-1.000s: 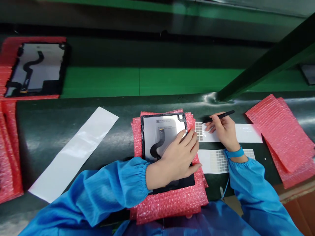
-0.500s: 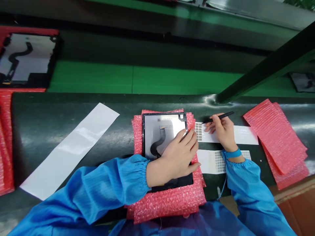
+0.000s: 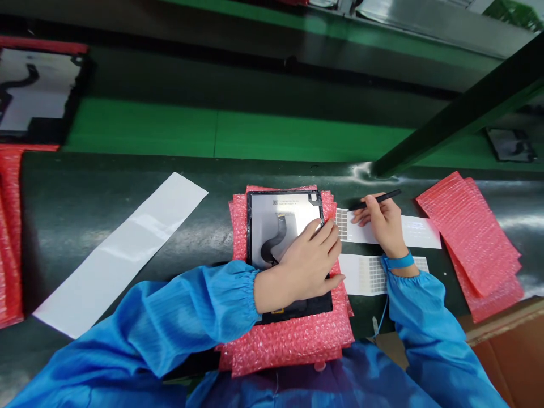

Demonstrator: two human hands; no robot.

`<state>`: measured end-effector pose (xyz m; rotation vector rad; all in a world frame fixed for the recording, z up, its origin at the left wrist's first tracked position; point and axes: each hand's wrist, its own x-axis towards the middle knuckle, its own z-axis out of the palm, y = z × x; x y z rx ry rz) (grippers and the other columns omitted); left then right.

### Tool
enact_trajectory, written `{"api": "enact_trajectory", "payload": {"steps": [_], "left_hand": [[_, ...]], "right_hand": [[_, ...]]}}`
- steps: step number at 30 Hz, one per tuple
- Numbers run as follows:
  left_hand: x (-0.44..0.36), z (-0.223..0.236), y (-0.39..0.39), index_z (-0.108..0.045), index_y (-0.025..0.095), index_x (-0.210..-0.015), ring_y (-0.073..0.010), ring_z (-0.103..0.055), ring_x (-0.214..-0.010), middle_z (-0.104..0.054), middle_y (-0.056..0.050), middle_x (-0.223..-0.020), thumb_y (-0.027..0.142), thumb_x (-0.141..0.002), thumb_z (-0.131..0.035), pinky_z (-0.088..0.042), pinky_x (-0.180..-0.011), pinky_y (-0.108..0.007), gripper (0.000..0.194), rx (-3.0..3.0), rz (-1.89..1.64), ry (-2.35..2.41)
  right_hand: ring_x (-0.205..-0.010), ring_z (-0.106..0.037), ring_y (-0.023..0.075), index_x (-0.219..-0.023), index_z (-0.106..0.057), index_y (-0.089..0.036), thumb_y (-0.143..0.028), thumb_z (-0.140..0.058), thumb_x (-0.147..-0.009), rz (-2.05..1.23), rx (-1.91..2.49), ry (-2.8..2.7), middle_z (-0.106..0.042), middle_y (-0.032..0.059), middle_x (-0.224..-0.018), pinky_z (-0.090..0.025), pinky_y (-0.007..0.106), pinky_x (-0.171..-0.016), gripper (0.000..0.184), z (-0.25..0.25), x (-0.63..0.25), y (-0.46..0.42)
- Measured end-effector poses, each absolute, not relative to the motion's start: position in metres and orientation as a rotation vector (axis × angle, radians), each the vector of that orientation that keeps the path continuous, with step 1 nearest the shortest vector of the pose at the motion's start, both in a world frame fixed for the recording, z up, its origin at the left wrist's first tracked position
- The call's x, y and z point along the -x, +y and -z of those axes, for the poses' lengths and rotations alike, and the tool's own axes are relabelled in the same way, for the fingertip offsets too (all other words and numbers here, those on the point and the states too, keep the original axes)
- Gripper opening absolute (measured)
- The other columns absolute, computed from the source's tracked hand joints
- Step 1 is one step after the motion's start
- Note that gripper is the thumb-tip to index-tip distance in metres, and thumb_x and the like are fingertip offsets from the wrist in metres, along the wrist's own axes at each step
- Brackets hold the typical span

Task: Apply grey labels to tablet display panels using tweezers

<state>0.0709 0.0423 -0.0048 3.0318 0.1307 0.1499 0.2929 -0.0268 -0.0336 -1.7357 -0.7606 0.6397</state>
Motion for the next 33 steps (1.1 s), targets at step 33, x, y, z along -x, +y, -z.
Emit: {"api": "enact_trajectory", "payload": {"steps": [33], "left_hand": [[-0.027, -0.023, 0.03, -0.059, 0.002, -0.139, -0.0289, -0.071, -0.085, -0.071, -0.014, -0.1, 0.044, -0.103, -0.058, -0.06, -0.071, -0.041, 0.056, -2.953, -0.073, 0.403]], "right_hand": [[-0.046, -0.071, 0.0154, -0.09, -0.06, -0.022, -0.065, -0.073, -0.091, -1.091, 1.46, -0.657, -0.073, -0.0018, -0.061, -0.059, 0.024, -0.043, 0.045, 0.011, -0.232, -0.025]]}}
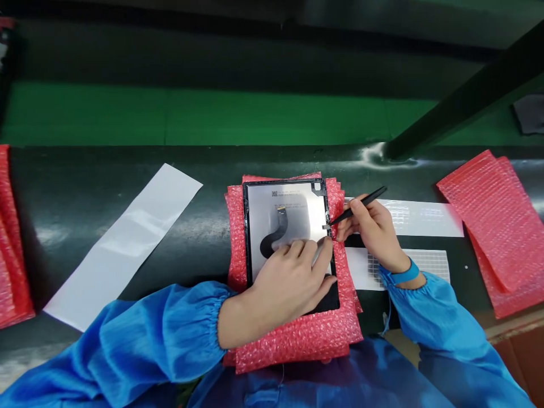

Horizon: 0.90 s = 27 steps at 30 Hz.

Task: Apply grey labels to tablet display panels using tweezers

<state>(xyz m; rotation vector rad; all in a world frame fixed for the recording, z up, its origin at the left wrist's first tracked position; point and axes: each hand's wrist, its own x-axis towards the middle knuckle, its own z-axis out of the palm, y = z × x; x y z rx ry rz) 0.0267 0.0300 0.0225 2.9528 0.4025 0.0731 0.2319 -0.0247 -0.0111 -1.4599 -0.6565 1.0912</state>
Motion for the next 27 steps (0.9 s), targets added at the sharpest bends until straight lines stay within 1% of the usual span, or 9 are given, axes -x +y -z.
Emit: {"api": "enact_trajectory", "payload": {"steps": [4, 10, 18, 27], "left_hand": [[-0.0264, -0.0226, 0.0301, -0.058, 0.003, -0.141, -0.0291, -0.072, -0.084, -0.07, -0.013, -0.1, 0.044, -0.102, -0.06, -0.06, -0.069, -0.041, 0.056, -2.946, -0.092, 0.415], [-0.0266, -0.0217, 0.031, -0.057, 0.004, -0.142, -0.029, -0.072, -0.086, -0.07, -0.012, -0.102, 0.044, -0.103, -0.06, -0.059, -0.067, -0.041, 0.056, -2.931, -0.078, 0.41], [-0.0268, -0.0237, 0.031, -0.057, 0.004, -0.142, -0.0287, -0.073, -0.085, -0.071, -0.013, -0.102, 0.044, -0.104, -0.058, -0.06, -0.066, -0.041, 0.055, -2.941, -0.11, 0.396], [-0.0274, -0.0236, 0.0321, -0.057, 0.004, -0.141, -0.0285, -0.073, -0.084, -0.071, -0.013, -0.102, 0.043, -0.103, -0.059, -0.059, -0.064, -0.04, 0.054, -2.925, -0.121, 0.405]], "right_hand": [[-0.045, -0.071, 0.016, -0.093, -0.059, -0.022, -0.063, -0.073, -0.092, -1.105, 1.441, -0.654, -0.073, -0.0023, -0.06, -0.059, 0.024, -0.042, 0.043, 0.0104, -0.2309, -0.0247], [-0.045, -0.069, 0.0138, -0.094, -0.06, -0.022, -0.062, -0.073, -0.093, -1.124, 1.438, -0.641, -0.069, -0.0047, -0.06, -0.06, 0.024, -0.044, 0.041, 0.0107, -0.2299, -0.026], [-0.046, -0.07, 0.0126, -0.094, -0.063, -0.022, -0.058, -0.073, -0.095, -1.118, 1.429, -0.627, -0.071, -0.0039, -0.062, -0.06, 0.022, -0.045, 0.037, 0.0082, -0.2287, -0.0274], [-0.046, -0.07, 0.0134, -0.093, -0.062, -0.022, -0.06, -0.072, -0.095, -1.106, 1.44, -0.633, -0.07, -0.0037, -0.061, -0.058, 0.022, -0.043, 0.039, 0.0067, -0.2286, -0.0277]]}}
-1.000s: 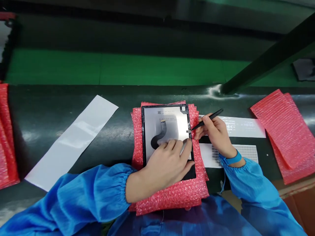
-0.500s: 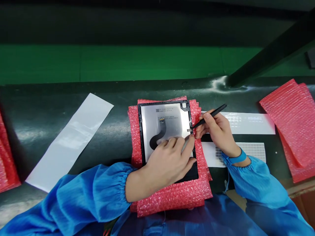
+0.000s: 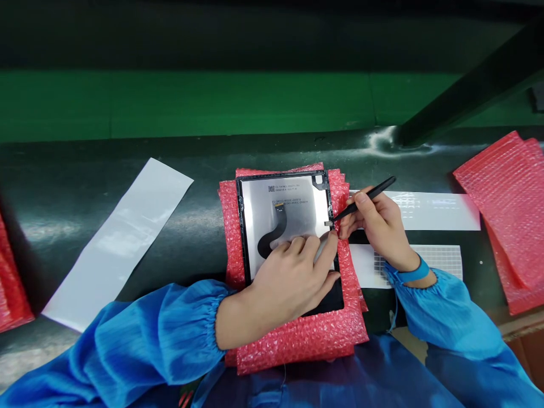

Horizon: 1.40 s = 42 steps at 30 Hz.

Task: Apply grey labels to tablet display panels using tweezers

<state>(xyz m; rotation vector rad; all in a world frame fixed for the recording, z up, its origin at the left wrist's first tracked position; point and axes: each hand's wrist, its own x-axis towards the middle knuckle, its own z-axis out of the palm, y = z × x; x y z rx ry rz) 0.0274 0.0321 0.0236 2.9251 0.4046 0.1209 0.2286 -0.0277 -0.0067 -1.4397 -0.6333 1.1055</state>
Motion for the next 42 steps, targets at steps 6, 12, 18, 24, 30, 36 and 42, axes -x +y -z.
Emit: {"api": "enact_trajectory", "payload": {"steps": [6, 12, 18, 24, 30, 36, 42], "left_hand": [[-0.028, -0.023, 0.032, -0.056, 0.004, -0.141, -0.0288, -0.073, -0.084, -0.071, -0.013, -0.103, 0.042, -0.103, -0.059, -0.06, -0.065, -0.041, 0.054, -2.921, -0.111, 0.398], [-0.028, -0.024, 0.033, -0.058, 0.004, -0.139, -0.0281, -0.072, -0.08, -0.07, -0.012, -0.099, 0.041, -0.102, -0.059, -0.059, -0.061, -0.04, 0.052, -2.938, -0.127, 0.391], [-0.028, -0.024, 0.033, -0.057, 0.004, -0.14, -0.0284, -0.073, -0.082, -0.07, -0.012, -0.101, 0.04, -0.103, -0.059, -0.059, -0.062, -0.041, 0.052, -2.924, -0.108, 0.396], [-0.029, -0.026, 0.033, -0.056, 0.002, -0.142, -0.0278, -0.073, -0.082, -0.071, -0.012, -0.102, 0.042, -0.102, -0.062, -0.059, -0.062, -0.039, 0.057, -2.919, -0.102, 0.416], [-0.03, -0.025, 0.033, -0.053, -0.002, -0.146, -0.0268, -0.074, -0.083, -0.072, -0.014, -0.104, 0.044, -0.104, -0.06, -0.058, -0.059, -0.038, 0.063, -2.946, -0.05, 0.417], [-0.031, -0.026, 0.033, -0.052, -0.003, -0.147, -0.0276, -0.074, -0.084, -0.072, -0.015, -0.104, 0.044, -0.105, -0.058, -0.059, -0.06, -0.039, 0.064, -2.955, -0.003, 0.403], [-0.034, -0.028, 0.034, -0.052, -0.002, -0.148, -0.0279, -0.074, -0.084, -0.072, -0.015, -0.106, 0.044, -0.104, -0.059, -0.059, -0.063, -0.039, 0.063, -2.925, 0.071, 0.424]], "right_hand": [[-0.046, -0.07, 0.0134, -0.092, -0.062, -0.023, -0.062, -0.073, -0.093, -1.116, 1.444, -0.64, -0.07, -0.004, -0.06, -0.058, 0.022, -0.043, 0.041, 0.005, -0.229, -0.027], [-0.045, -0.069, 0.0133, -0.092, -0.061, -0.024, -0.064, -0.073, -0.093, -1.107, 1.483, -0.636, -0.069, -0.0043, -0.061, -0.057, 0.022, -0.042, 0.042, 0.006, -0.228, -0.027], [-0.045, -0.069, 0.0133, -0.092, -0.06, -0.024, -0.065, -0.073, -0.092, -1.113, 1.476, -0.635, -0.069, -0.0045, -0.061, -0.057, 0.022, -0.042, 0.043, 0.006, -0.228, -0.026], [-0.044, -0.068, 0.0129, -0.092, -0.059, -0.023, -0.064, -0.074, -0.091, -1.115, 1.469, -0.621, -0.069, -0.0047, -0.061, -0.056, 0.022, -0.041, 0.044, 0.008, -0.228, -0.026], [-0.043, -0.067, 0.0121, -0.092, -0.059, -0.024, -0.065, -0.073, -0.092, -1.098, 1.492, -0.631, -0.068, -0.0051, -0.061, -0.055, 0.022, -0.041, 0.043, 0.006, -0.228, -0.026], [-0.048, -0.07, 0.0152, -0.093, -0.061, -0.025, -0.067, -0.071, -0.092, -1.071, 1.512, -0.637, -0.068, -0.0038, -0.062, -0.055, 0.025, -0.041, 0.043, 0.007, -0.225, -0.028], [-0.062, -0.077, 0.0221, -0.093, -0.06, -0.028, -0.07, -0.067, -0.093, -0.884, 1.557, -0.673, -0.068, -0.0014, -0.064, -0.061, 0.031, -0.049, 0.043, -0.006, -0.229, -0.026]]}}
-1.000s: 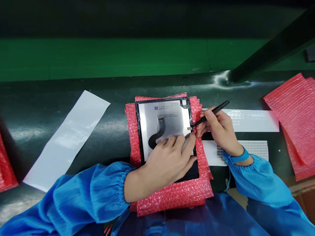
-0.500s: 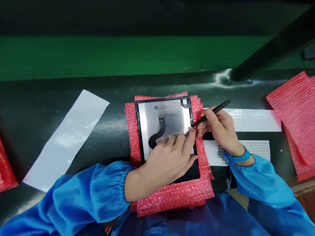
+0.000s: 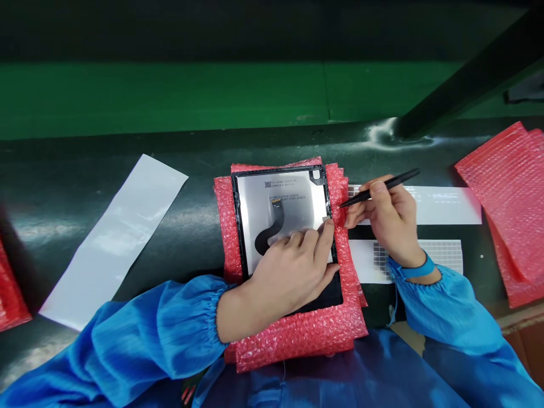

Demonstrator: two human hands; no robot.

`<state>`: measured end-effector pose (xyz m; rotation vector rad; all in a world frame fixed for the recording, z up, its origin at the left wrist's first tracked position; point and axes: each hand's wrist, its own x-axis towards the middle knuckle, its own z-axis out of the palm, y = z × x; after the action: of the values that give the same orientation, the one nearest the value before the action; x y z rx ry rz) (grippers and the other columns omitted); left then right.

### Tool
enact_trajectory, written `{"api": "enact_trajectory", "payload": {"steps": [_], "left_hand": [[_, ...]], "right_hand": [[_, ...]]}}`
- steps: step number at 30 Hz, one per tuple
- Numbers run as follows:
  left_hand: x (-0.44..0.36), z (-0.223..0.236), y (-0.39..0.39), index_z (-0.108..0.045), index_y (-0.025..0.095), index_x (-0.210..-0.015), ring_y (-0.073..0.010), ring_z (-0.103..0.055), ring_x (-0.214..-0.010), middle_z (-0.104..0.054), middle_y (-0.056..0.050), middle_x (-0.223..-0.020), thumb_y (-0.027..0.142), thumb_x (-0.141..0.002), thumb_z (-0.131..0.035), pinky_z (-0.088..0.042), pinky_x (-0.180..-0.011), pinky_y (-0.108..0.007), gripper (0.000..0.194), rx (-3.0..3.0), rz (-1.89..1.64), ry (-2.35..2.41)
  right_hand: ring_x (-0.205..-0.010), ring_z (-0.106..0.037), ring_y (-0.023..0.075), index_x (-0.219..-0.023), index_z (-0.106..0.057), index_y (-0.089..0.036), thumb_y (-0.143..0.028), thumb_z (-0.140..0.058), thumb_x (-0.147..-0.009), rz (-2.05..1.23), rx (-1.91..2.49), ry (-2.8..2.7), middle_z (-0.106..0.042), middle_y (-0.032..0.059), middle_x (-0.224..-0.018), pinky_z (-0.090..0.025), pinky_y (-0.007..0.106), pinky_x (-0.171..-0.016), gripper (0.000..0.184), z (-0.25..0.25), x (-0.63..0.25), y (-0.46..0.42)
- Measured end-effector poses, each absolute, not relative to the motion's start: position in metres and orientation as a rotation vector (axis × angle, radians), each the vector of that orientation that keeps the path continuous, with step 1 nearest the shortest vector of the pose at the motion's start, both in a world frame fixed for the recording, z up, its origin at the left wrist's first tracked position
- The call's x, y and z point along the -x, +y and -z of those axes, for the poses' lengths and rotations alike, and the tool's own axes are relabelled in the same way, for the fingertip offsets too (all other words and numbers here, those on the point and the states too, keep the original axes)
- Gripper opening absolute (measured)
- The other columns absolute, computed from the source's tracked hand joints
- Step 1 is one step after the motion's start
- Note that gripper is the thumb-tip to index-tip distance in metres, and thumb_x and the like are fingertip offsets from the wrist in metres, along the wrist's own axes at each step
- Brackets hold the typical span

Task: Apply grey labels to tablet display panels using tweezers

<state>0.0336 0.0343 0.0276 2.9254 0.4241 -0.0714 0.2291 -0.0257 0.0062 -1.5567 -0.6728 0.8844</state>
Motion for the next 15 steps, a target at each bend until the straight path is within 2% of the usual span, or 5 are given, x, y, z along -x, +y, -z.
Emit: {"api": "enact_trajectory", "payload": {"steps": [3, 7, 12, 15], "left_hand": [[-0.034, -0.025, 0.035, -0.049, 0.0, -0.152, -0.0285, -0.075, -0.088, -0.072, -0.016, -0.111, 0.044, -0.105, -0.057, -0.06, -0.066, -0.039, 0.064, -2.894, 0.106, 0.437], [-0.034, -0.023, 0.037, -0.044, -0.004, -0.154, -0.028, -0.075, -0.09, -0.074, -0.019, -0.114, 0.044, -0.106, -0.056, -0.061, -0.069, -0.039, 0.069, -2.862, 0.105, 0.475], [-0.036, -0.027, 0.039, -0.05, -0.002, -0.151, -0.0265, -0.074, -0.084, -0.075, -0.016, -0.105, 0.042, -0.107, -0.054, -0.059, -0.064, -0.037, 0.062, -2.885, 0.133, 0.482], [-0.04, -0.033, 0.036, -0.055, -0.002, -0.148, -0.0288, -0.072, -0.088, -0.074, -0.017, -0.104, 0.035, -0.107, -0.05, -0.056, -0.062, -0.037, 0.055, -2.962, 0.101, 0.54]], "right_hand": [[-0.054, -0.074, 0.0192, -0.09, -0.063, -0.027, -0.063, -0.073, -0.093, -0.714, 1.541, -0.68, -0.069, -0.0021, -0.062, -0.06, 0.03, -0.049, 0.037, -0.025, -0.238, -0.031], [-0.047, -0.071, 0.0172, -0.092, -0.068, -0.025, -0.049, -0.076, -0.096, -0.565, 1.571, -0.679, -0.074, -0.0009, -0.065, -0.058, 0.029, -0.044, 0.026, -0.04, -0.25, -0.061], [-0.053, -0.075, 0.0209, -0.099, -0.071, -0.024, -0.042, -0.071, -0.101, -0.585, 1.734, -0.708, -0.078, 0.0018, -0.07, -0.064, 0.035, -0.053, 0.018, -0.017, -0.256, -0.121], [-0.056, -0.077, 0.0238, -0.102, -0.07, -0.025, -0.043, -0.068, -0.103, -0.679, 1.757, -0.684, -0.079, 0.0027, -0.072, -0.065, 0.036, -0.052, 0.018, 0.002, -0.255, -0.142]]}}
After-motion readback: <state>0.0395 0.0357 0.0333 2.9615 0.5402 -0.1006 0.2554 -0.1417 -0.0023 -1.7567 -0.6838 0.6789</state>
